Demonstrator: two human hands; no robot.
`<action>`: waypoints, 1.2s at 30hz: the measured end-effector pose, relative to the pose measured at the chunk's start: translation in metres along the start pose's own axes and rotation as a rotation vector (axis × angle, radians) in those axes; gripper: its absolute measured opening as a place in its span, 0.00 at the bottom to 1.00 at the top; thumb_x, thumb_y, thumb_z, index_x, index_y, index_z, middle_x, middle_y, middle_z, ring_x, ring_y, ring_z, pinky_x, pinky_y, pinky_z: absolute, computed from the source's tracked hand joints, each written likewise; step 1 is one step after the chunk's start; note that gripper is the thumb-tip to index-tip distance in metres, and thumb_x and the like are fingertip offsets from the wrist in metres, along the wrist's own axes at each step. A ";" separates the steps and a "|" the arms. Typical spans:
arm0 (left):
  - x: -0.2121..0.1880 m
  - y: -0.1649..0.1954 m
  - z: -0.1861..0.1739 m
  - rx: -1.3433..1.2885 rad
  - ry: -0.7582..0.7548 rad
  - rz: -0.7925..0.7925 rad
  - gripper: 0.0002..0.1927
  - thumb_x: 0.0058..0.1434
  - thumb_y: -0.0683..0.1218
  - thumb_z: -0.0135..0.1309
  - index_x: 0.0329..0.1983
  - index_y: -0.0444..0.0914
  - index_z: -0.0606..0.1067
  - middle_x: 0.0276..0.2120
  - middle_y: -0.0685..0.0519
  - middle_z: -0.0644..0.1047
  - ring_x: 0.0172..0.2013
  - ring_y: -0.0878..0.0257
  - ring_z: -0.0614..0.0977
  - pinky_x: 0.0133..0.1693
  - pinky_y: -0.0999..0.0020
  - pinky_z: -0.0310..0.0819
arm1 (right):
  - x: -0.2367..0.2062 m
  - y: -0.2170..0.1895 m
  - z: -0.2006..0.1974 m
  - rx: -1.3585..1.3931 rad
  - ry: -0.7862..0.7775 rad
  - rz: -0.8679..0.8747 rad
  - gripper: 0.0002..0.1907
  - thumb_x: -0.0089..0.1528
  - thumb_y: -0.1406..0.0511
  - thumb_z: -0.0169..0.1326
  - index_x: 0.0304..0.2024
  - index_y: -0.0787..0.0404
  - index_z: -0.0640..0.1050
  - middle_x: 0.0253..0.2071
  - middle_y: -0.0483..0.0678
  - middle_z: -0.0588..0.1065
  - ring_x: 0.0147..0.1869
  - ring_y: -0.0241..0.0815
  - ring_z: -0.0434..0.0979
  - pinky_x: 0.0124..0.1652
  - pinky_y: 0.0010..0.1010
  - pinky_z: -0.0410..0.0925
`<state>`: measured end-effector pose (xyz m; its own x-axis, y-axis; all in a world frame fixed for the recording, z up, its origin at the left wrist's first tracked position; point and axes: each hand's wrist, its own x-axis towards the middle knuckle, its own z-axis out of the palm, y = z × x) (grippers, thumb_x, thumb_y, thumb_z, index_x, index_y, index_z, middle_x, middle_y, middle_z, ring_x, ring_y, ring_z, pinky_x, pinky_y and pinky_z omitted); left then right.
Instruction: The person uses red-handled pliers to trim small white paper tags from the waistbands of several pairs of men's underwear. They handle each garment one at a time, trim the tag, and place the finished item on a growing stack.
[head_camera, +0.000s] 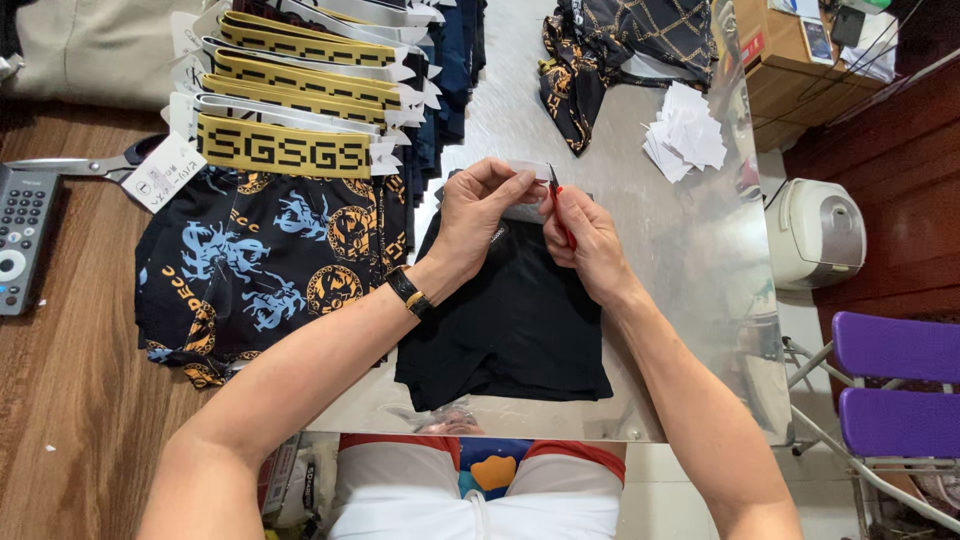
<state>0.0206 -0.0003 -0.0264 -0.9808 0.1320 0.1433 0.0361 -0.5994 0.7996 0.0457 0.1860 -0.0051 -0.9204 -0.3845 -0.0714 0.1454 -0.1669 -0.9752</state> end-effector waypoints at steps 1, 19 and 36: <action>0.001 0.000 -0.001 0.005 -0.004 0.002 0.04 0.68 0.41 0.58 0.39 0.34 0.79 0.37 0.47 0.84 0.40 0.63 0.86 0.47 0.69 0.82 | 0.001 0.000 -0.001 0.004 -0.003 0.001 0.19 0.74 0.51 0.40 0.43 0.58 0.71 0.25 0.39 0.61 0.24 0.28 0.55 0.22 0.20 0.49; -0.002 0.002 0.000 0.119 -0.057 -0.006 0.05 0.68 0.41 0.58 0.40 0.33 0.79 0.36 0.46 0.84 0.38 0.64 0.87 0.47 0.70 0.83 | -0.007 -0.028 -0.012 -0.050 -0.093 0.116 0.19 0.74 0.53 0.40 0.40 0.59 0.72 0.22 0.35 0.56 0.22 0.26 0.49 0.21 0.20 0.45; -0.004 -0.008 -0.002 0.062 0.107 0.066 0.05 0.69 0.41 0.56 0.37 0.34 0.75 0.38 0.47 0.83 0.39 0.65 0.85 0.47 0.71 0.79 | 0.000 -0.034 -0.026 -0.668 0.142 -0.469 0.19 0.80 0.55 0.37 0.50 0.62 0.73 0.41 0.45 0.78 0.41 0.33 0.68 0.43 0.26 0.65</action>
<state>0.0235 0.0029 -0.0344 -0.9907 0.0068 0.1360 0.1096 -0.5533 0.8257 0.0312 0.2157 0.0222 -0.8754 -0.2837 0.3913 -0.4699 0.3100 -0.8265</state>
